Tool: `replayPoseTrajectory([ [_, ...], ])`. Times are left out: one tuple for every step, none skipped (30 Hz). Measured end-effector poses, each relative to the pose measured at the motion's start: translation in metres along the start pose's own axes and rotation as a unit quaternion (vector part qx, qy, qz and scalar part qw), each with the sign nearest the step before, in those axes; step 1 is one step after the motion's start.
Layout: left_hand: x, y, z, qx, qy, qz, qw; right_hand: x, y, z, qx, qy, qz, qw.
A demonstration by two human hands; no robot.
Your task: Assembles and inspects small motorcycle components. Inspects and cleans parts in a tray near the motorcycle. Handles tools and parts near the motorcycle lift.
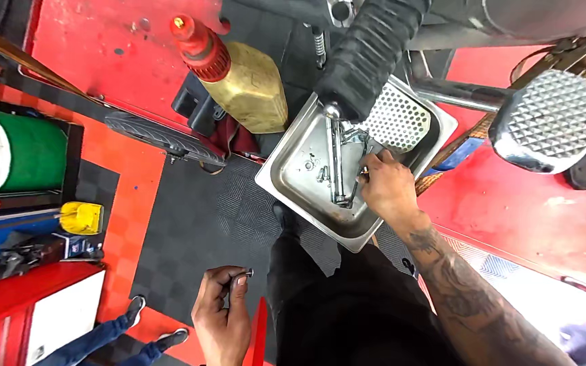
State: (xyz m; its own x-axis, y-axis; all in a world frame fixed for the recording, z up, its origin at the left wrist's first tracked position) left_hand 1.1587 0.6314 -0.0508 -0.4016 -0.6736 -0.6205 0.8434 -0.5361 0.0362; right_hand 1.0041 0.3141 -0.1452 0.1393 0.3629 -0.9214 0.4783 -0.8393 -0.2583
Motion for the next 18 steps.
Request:
replayPoseTrajectory([
  [0.0, 0.0, 0.0, -0.001, -0.003, 0.004, 1.0, 0.0, 0.002, -0.001, 0.001, -0.009, -0.015, 1.0],
  [-0.001, -0.001, 0.0, -0.002, -0.007, 0.008, 1.0, 0.0, 0.003, -0.002, 0.0, -0.017, -0.027, 0.999],
  [-0.001, -0.002, 0.0, -0.004, -0.011, 0.012, 1.0, -0.001, 0.004, -0.002, 0.0, -0.022, -0.037, 0.999],
  [-0.001, -0.004, -0.001, -0.006, -0.015, 0.016, 1.0, -0.002, 0.005, -0.002, 0.001, -0.02, -0.041, 0.999],
  [-0.001, -0.005, -0.001, -0.008, -0.018, 0.019, 1.0, -0.003, 0.006, -0.001, 0.001, -0.011, -0.037, 0.999],
  [-0.001, -0.006, -0.001, -0.009, -0.02, 0.021, 1.0, -0.005, 0.005, -0.002, 0.0, 0.001, -0.029, 1.0],
  [-0.001, -0.007, -0.001, -0.01, -0.021, 0.024, 0.999, -0.007, 0.004, -0.004, -0.002, 0.014, -0.018, 1.0],
  [-0.001, -0.008, -0.002, -0.011, -0.023, 0.026, 0.999, -0.009, 0.001, -0.009, -0.008, 0.03, -0.008, 0.999],
  [0.0, -0.009, -0.002, -0.012, -0.024, 0.026, 0.999, -0.01, -0.002, -0.015, -0.02, 0.046, 0.001, 0.999],
  [0.0, -0.011, -0.003, -0.011, -0.027, 0.026, 0.999, -0.01, -0.007, -0.023, -0.04, 0.065, 0.007, 0.997],
  [0.0, -0.011, -0.003, -0.01, -0.029, 0.024, 0.999, -0.008, -0.011, -0.033, -0.063, 0.089, 0.006, 0.994],
  [0.0, -0.011, -0.002, -0.006, -0.031, 0.024, 0.999, -0.004, -0.016, -0.043, -0.083, 0.108, -0.004, 0.991],
  [0.0, -0.01, -0.001, -0.003, -0.031, 0.023, 0.999, 0.001, -0.021, -0.054, -0.102, 0.116, -0.017, 0.988],
  [0.001, -0.01, 0.0, -0.002, -0.029, 0.02, 0.999, 0.007, -0.026, -0.062, -0.117, 0.117, -0.034, 0.986],
  [0.001, -0.01, 0.002, -0.001, -0.029, 0.016, 0.999, 0.013, -0.03, -0.067, -0.129, 0.109, -0.049, 0.985],
  [0.001, -0.01, 0.004, 0.0, -0.03, 0.016, 0.999, 0.02, -0.033, -0.071, -0.139, 0.103, -0.055, 0.983],
  [0.001, -0.009, 0.006, 0.002, -0.031, 0.015, 0.999, 0.024, -0.037, -0.072, -0.147, 0.103, -0.058, 0.982],
  [0.001, -0.009, 0.006, 0.004, -0.032, 0.014, 0.999, 0.029, -0.038, -0.071, -0.153, 0.102, -0.055, 0.981],
])
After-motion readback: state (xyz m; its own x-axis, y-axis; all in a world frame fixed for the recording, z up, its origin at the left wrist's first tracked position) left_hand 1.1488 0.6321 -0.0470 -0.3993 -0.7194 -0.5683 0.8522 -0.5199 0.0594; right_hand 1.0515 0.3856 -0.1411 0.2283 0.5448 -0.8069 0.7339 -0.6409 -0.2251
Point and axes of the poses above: each hand's wrist, its own y-axis towards the middle knuckle, its own x-axis out of the palm, z = x × y, the point moved 2 cm from there along y, towards the middle knuckle, and after that the axes turned 9 degrees about z, right-handed, at the moved point
